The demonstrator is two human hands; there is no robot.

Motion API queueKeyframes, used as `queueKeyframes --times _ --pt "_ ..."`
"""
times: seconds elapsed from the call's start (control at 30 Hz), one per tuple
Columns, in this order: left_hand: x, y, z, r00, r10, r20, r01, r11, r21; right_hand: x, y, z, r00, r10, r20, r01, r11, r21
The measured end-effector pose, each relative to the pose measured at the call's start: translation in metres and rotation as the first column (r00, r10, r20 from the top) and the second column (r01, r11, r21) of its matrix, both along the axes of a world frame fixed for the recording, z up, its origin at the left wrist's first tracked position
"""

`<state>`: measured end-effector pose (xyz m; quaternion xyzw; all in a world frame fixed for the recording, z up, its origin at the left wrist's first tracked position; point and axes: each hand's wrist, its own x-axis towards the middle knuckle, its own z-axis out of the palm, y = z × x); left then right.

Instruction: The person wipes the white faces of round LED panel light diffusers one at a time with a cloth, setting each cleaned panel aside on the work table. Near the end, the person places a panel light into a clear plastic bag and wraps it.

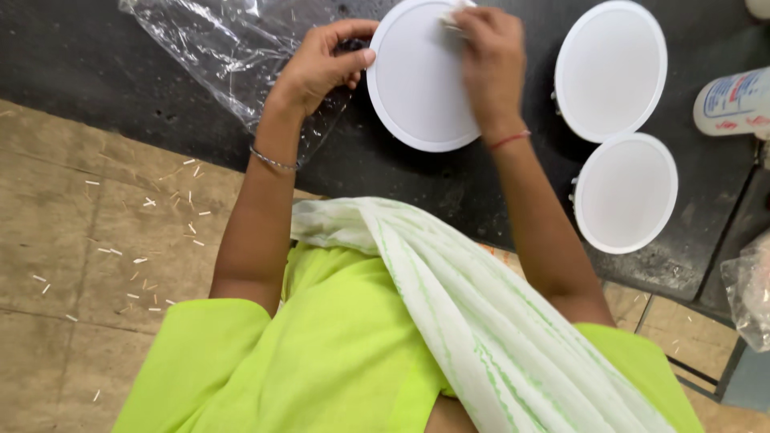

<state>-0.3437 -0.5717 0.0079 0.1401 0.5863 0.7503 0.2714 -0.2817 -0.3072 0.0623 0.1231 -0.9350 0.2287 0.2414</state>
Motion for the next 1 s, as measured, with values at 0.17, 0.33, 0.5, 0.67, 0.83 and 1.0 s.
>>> queueKeyframes --times 0.17,0.33,0.5,0.67,0.83,1.0 --pt "0.000 -0.007 -0.004 0.997 -0.066 0.035 0.064 0.995 0.076 0.064 -0.047 0.003 0.959 0.229 0.169 -0.233 0.972 0.001" --pt "0.002 -0.007 -0.007 0.997 -0.041 0.062 0.040 0.999 0.027 0.074 0.005 0.024 0.986 0.006 0.169 -0.006 1.000 -0.002" --pt "-0.001 -0.002 -0.004 0.994 -0.012 0.106 0.010 1.000 0.022 0.078 -0.016 0.022 0.986 -0.091 0.141 0.087 0.995 0.039" --pt "0.000 -0.002 0.005 0.974 0.043 0.224 -0.042 0.999 -0.009 0.057 -0.072 0.005 0.983 0.118 0.141 -0.119 0.993 -0.002" --pt "0.003 0.002 0.012 1.000 0.016 0.001 -0.016 0.996 -0.086 -0.033 -0.040 -0.005 0.995 0.046 0.093 -0.045 0.999 -0.006" --pt "0.010 0.010 0.014 0.999 0.048 -0.014 -0.049 0.993 -0.105 -0.010 0.035 0.009 0.989 -0.093 0.113 0.085 0.994 0.072"
